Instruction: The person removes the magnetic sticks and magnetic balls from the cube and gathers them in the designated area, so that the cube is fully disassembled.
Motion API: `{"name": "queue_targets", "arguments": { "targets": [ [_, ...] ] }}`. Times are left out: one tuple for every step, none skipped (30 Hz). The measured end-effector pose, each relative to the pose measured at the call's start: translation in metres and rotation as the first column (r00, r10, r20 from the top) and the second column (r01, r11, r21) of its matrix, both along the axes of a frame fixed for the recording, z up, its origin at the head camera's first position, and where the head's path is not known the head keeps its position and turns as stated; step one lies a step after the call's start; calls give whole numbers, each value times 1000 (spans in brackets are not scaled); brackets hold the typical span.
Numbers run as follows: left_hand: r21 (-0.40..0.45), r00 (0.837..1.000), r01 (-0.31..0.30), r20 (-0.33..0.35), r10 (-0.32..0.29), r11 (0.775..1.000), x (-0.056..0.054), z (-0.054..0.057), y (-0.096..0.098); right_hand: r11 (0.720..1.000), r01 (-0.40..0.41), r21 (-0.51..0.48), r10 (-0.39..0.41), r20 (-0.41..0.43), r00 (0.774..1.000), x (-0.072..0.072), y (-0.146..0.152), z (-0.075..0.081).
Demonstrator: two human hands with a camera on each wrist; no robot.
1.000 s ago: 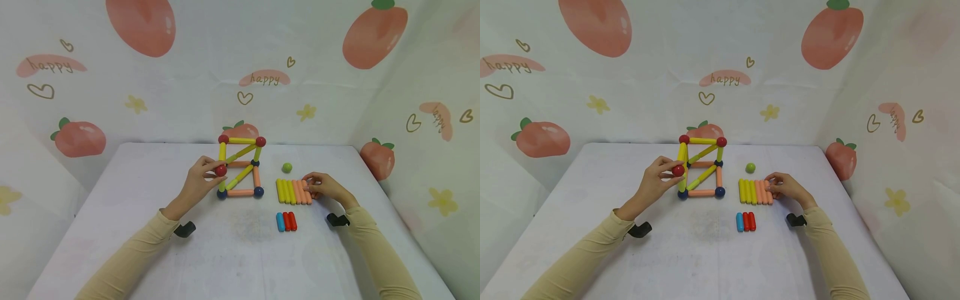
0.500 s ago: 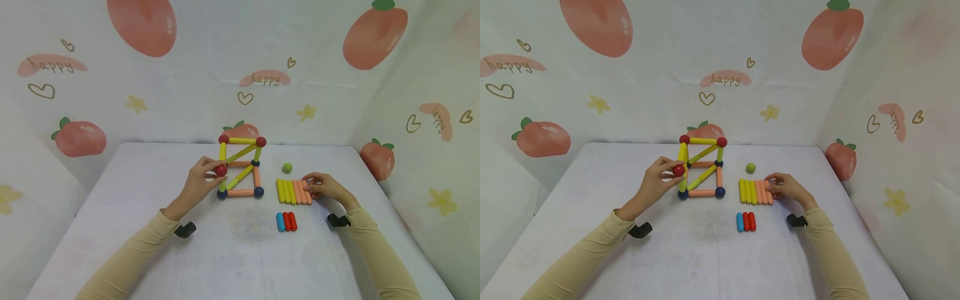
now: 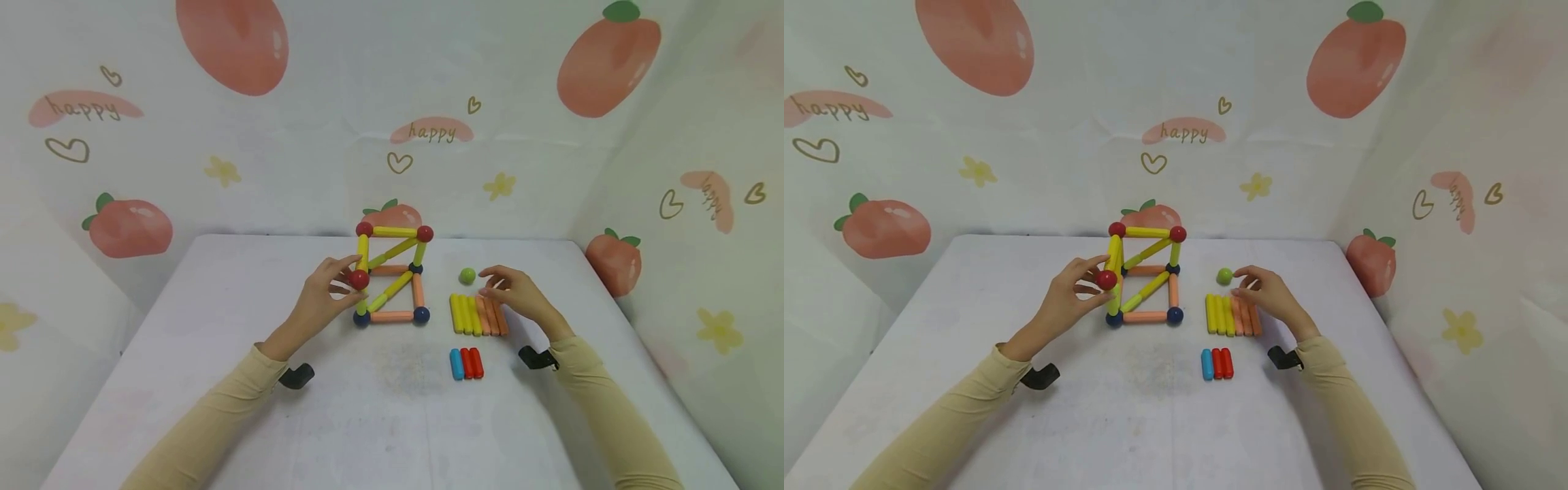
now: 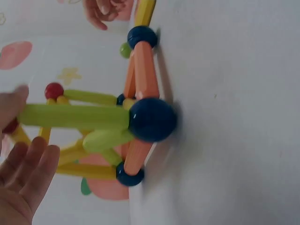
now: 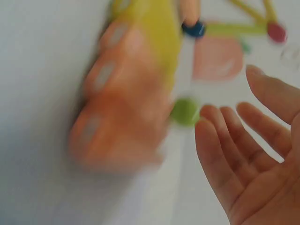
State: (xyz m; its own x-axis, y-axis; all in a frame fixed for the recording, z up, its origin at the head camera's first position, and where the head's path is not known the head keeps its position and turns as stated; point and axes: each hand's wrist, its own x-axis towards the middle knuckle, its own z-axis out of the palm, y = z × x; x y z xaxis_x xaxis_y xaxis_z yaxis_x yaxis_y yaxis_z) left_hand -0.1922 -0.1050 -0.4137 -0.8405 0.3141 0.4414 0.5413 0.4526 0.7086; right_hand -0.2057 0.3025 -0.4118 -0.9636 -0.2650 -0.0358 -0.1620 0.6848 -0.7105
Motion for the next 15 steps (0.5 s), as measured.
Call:
{"name": "queue_targets", "arguments": {
  "targets": [
    [-5, 1000, 4, 7, -4, 1000, -2, 0, -3, 1000, -9, -7, 8, -21, 1000, 1, -10, 4],
    [-9, 1000, 11, 15, -10, 1000, -4, 1, -6, 1000, -16, -15, 16, -41, 999, 2, -20, 8],
    [-15, 1000, 11, 22, -11, 1000, -7, 1, -9, 999, -26, -28, 24, -59, 998, 3, -31, 11],
    [-18, 999, 4, 34, -3, 1000, -11, 2, -12, 998, -40, -45, 37, -73, 997, 5, -42, 14],
    [-10, 999, -5, 46, 5, 1000, -15, 4, -15, 996, -57, -63, 51, -92, 994, 6, -54, 17],
    [3, 998, -16, 59, 16, 1000, -20, 5, -17, 994, -75, -77, 66, -116, 991, 8, -66, 20],
    [14, 997, -34, 73, 32, 999, -25, 7, -19, 991, -93, -97, 79, -134, 988, 10, -78, 23],
    [27, 995, -54, 86, 52, 998, -31, 9, -20, 987, -109, -117, 91, -152, 984, 11, -91, 25],
    [38, 992, -77, 99, 73, 996, -37, 11, -21, 982, -127, -138, 103, -170, 980, 12, -104, 27],
    [49, 990, -95, 109, 89, 994, -44, 13, -21, 978, -141, -157, 111, -185, 976, 14, -117, 29],
    [63, 988, -103, 120, 95, 993, -50, 15, -20, 972, -151, -178, 115, -197, 974, 15, -129, 30],
    [70, 987, -104, 131, 94, 992, -56, 17, -19, 968, -160, -193, 117, -215, 970, 16, -141, 31],
    [80, 986, -96, 142, 84, 992, -62, 19, -17, 965, -163, -205, 115, -227, 967, 17, -152, 31],
    [85, 985, -83, 157, 69, 993, -68, 20, -15, 962, -163, -217, 110, -239, 965, 19, -163, 32],
    [83, 983, -67, 175, 51, 994, -74, 21, -12, 961, -165, -222, 106, -257, 961, 20, -172, 33]
  ]
}}
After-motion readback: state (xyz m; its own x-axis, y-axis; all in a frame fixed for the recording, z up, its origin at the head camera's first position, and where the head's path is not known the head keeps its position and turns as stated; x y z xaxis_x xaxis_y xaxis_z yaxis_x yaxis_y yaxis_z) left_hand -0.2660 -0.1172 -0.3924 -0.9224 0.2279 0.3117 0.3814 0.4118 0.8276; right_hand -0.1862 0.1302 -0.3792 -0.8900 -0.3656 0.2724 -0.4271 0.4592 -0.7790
